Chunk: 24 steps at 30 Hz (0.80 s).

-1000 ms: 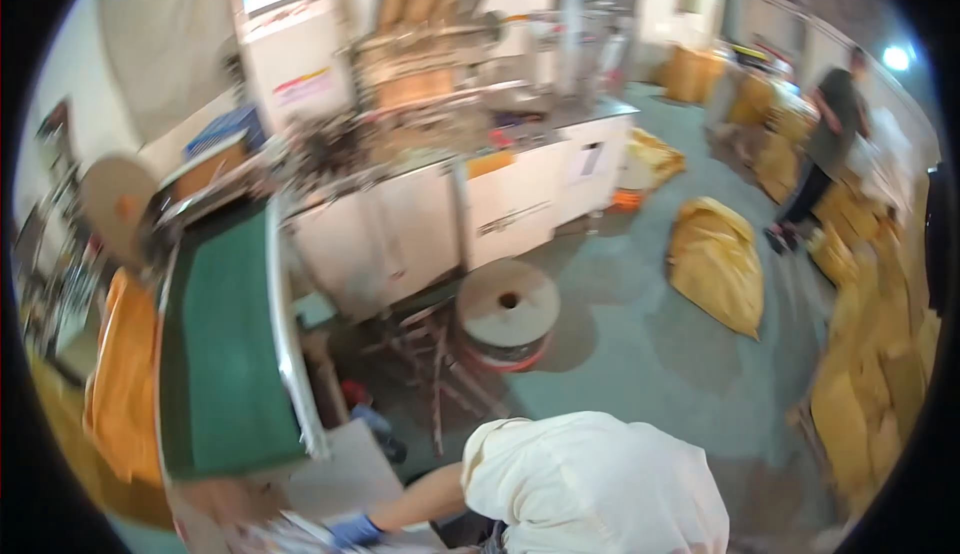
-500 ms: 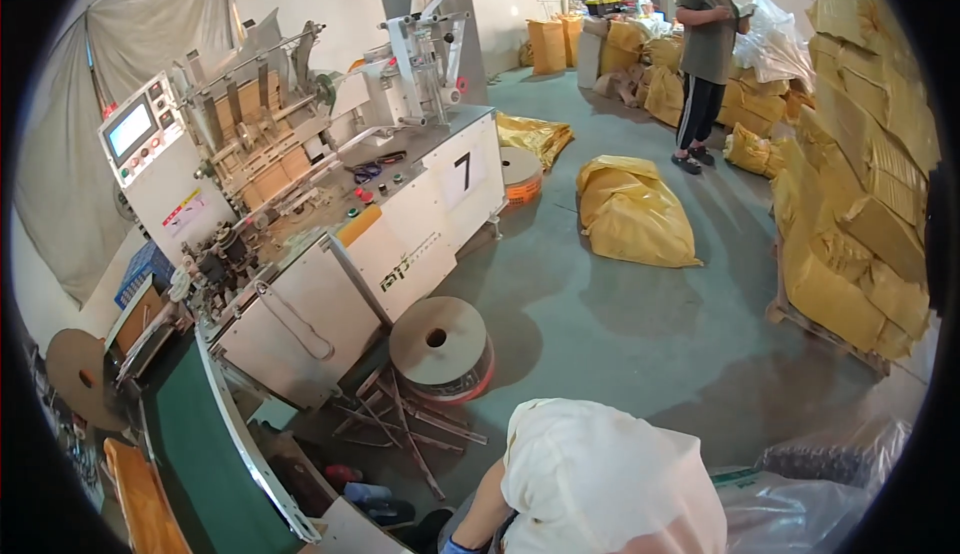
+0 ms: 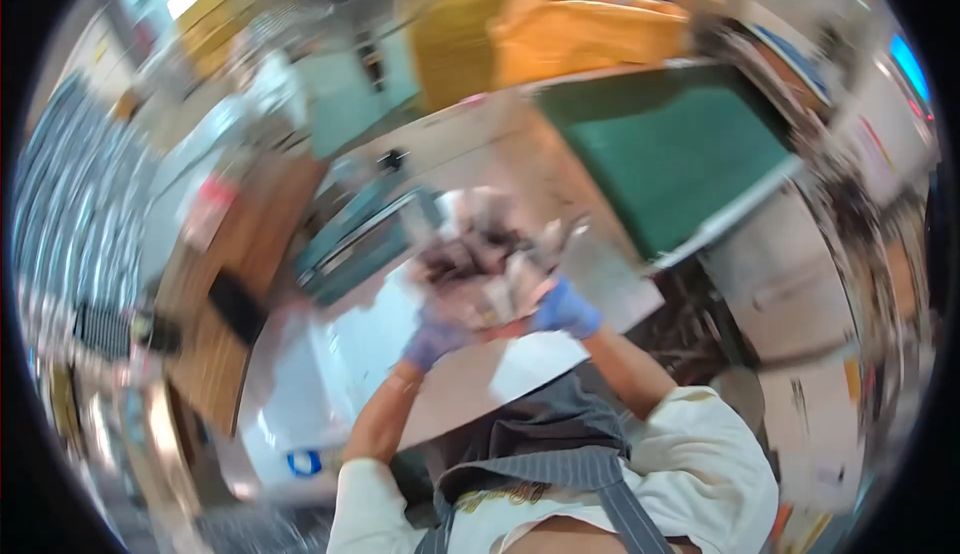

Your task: Bundling and packaging thin sticks into plastic bags and sealing them at a warehouse station.

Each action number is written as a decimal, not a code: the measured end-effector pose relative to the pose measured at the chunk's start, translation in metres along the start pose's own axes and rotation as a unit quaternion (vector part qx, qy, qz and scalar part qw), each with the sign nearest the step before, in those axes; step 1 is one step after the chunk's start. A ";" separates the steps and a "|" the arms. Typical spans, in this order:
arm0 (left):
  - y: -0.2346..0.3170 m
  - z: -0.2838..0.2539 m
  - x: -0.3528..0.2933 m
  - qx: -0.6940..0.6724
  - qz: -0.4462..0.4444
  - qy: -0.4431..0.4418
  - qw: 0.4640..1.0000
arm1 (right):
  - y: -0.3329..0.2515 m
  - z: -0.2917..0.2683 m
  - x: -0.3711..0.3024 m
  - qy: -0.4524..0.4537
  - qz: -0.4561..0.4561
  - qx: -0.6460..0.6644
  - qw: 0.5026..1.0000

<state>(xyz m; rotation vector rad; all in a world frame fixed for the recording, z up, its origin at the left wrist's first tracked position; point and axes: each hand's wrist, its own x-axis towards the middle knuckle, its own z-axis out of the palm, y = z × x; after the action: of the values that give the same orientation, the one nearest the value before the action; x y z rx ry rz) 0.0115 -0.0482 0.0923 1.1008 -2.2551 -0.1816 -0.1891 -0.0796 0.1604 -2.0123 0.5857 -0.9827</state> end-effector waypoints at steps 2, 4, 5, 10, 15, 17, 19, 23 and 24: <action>0.018 -0.011 0.028 -0.265 -0.109 0.063 0.956 | 0.005 0.002 -0.004 0.103 0.055 0.113 0.987; 0.030 -0.028 0.048 -0.246 -0.048 0.112 0.962 | 0.013 -0.006 0.011 0.055 -0.025 0.047 0.997; 0.043 -0.037 0.058 -0.345 -0.073 0.162 0.922 | 0.019 -0.010 0.012 0.057 -0.031 0.073 0.995; 0.056 -0.054 0.070 -0.548 0.024 0.236 0.803 | -0.023 -0.014 0.031 0.063 -0.096 0.264 0.958; 0.051 -0.032 0.059 -0.704 -0.158 0.165 0.673 | -0.019 -0.005 0.035 0.065 -0.163 0.051 0.983; 0.049 -0.044 0.041 -0.560 -0.157 0.165 0.796 | -0.027 0.008 0.039 0.067 -0.128 0.064 0.987; 0.053 -0.050 0.006 -0.614 -0.261 0.050 0.743 | -0.044 0.027 0.038 0.070 0.055 0.213 0.973; 0.092 -0.012 -0.066 -0.786 -0.426 0.107 0.434 | 0.002 0.057 0.036 -0.277 0.245 0.407 0.835; 0.106 -0.034 -0.071 -0.754 -0.470 0.144 0.436 | 0.009 0.079 0.034 -0.302 0.245 0.415 0.823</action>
<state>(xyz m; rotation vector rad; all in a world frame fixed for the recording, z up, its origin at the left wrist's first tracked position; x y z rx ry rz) -0.0063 0.0778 0.1258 0.8577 -0.1901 -1.8017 -0.1062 -0.0717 0.1386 -1.1662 0.2185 -0.1645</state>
